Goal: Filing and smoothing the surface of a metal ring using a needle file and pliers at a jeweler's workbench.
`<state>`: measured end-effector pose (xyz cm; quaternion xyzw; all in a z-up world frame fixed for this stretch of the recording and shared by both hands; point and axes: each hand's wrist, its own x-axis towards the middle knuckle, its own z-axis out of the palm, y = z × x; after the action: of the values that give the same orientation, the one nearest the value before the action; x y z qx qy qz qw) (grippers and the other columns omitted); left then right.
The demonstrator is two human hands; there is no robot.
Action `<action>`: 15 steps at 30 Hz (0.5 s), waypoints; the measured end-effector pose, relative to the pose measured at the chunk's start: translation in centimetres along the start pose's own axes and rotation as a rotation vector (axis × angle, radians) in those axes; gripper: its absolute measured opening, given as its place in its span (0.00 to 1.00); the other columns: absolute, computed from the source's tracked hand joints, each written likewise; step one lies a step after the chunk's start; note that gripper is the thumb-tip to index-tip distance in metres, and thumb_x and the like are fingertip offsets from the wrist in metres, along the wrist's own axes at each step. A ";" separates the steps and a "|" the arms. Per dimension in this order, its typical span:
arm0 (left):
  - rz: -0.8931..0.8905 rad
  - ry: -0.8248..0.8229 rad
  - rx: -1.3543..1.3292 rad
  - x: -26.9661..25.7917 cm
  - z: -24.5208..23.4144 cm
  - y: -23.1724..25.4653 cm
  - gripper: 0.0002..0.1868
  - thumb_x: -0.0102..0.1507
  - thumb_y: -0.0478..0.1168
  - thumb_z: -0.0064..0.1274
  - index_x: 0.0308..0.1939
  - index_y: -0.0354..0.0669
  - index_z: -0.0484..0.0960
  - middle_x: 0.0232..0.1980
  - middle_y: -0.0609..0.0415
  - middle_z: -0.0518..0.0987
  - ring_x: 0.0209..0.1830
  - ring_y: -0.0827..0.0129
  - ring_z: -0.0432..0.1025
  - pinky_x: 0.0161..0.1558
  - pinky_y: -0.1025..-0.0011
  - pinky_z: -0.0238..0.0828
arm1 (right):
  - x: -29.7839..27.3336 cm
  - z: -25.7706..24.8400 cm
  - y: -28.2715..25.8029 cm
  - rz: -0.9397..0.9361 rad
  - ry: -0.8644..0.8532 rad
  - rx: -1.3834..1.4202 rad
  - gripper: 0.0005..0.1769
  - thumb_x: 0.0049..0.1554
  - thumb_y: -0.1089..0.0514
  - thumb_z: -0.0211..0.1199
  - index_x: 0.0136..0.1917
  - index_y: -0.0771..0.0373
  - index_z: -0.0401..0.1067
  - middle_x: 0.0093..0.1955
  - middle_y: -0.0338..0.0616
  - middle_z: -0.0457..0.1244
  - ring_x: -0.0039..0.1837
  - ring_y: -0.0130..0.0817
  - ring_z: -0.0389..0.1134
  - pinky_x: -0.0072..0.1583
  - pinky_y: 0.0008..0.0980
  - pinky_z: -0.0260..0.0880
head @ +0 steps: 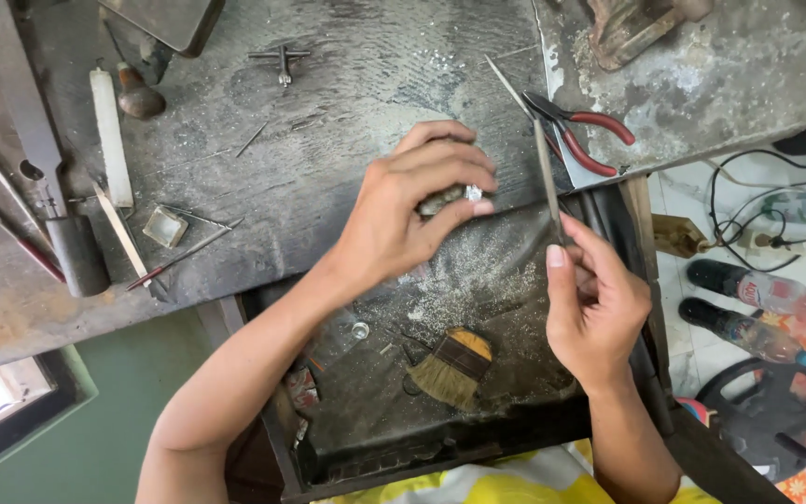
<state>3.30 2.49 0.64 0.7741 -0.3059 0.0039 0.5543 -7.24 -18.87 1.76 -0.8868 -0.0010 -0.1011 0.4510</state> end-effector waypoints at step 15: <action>-0.130 0.558 0.285 -5.0 4.8 3.4 0.09 0.66 0.31 0.63 0.49 0.41 0.84 0.46 0.50 0.77 0.34 0.66 0.80 0.41 0.70 0.80 | -1.9 1.2 -0.3 0.016 -0.117 0.178 0.13 0.66 0.66 0.53 0.61 0.78 0.68 0.32 0.48 0.64 0.27 0.27 0.61 0.31 0.25 0.58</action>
<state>-4.06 0.00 -0.01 0.8309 -0.0882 0.2234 0.5019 -8.94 -17.61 0.96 -0.8474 -0.0293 -0.0449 0.5282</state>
